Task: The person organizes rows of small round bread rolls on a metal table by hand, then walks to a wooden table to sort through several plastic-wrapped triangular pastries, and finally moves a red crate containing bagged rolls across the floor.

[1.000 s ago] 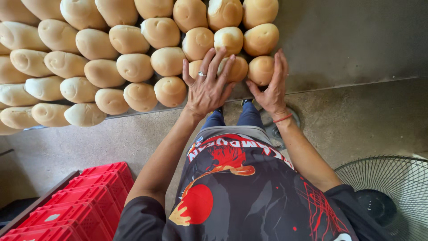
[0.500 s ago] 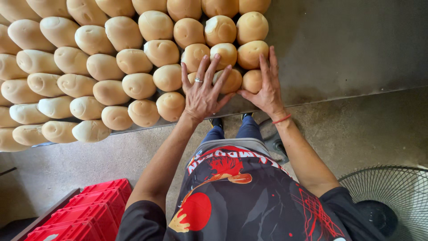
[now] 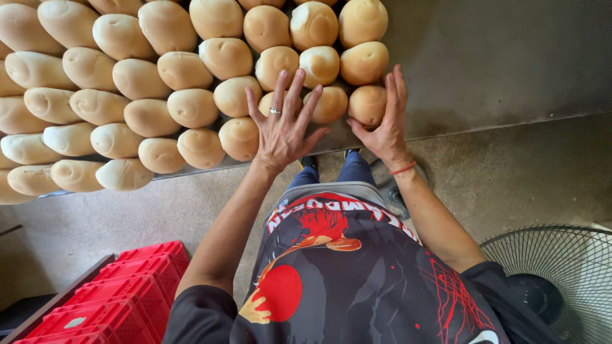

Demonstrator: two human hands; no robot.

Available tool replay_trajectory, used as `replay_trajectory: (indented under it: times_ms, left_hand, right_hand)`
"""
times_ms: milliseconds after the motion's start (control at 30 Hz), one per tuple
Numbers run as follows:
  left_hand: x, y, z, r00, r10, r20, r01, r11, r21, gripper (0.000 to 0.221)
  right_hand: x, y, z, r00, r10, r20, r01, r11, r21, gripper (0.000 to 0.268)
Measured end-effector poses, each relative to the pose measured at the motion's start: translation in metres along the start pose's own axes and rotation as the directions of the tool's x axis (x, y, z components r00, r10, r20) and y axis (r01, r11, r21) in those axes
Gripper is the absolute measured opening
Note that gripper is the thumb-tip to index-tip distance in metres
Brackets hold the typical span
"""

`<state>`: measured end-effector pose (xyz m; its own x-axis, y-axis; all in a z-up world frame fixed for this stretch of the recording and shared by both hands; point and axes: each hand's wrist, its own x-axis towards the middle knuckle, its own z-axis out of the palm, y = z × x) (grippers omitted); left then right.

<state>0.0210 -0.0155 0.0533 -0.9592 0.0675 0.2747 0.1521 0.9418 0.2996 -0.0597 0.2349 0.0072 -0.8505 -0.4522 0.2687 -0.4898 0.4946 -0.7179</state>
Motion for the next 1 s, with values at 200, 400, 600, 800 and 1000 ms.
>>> replay_trajectory:
  times_ms: [200, 400, 600, 800, 1000]
  left_hand:
    - [0.001, 0.000, -0.001, 1.000, -0.005, 0.025, 0.006, 1.000, -0.017, 0.082]
    - [0.001, 0.000, -0.003, 0.999, 0.000, 0.032, 0.000, 1.000, -0.022, 0.083]
    - [-0.001, 0.000, -0.006, 1.000, 0.005, 0.017, -0.005, 1.000, -0.014, 0.086]
    - [-0.007, -0.001, -0.007, 1.000, -0.003, 0.002, 0.003, 1.000, -0.022, 0.086]
    - [-0.002, -0.003, -0.019, 0.996, -0.049, -0.072, 0.049, 0.999, -0.003, 0.080]
  right_hand:
    - [-0.002, 0.004, 0.014, 0.993, -0.080, -0.091, 0.069, 0.991, -0.113, 0.125]
    - [0.000, 0.005, 0.007, 0.995, -0.065, -0.079, 0.071, 0.995, 0.071, 0.132]
    - [0.000, 0.003, 0.005, 0.991, -0.070, -0.114, 0.080, 0.994, 0.081, 0.131]
    - [-0.009, 0.011, 0.005, 0.991, -0.045, -0.123, 0.055, 0.995, 0.077, 0.126]
    - [-0.014, 0.029, -0.013, 0.957, 0.161, -0.241, -0.094, 0.959, 0.269, 0.114]
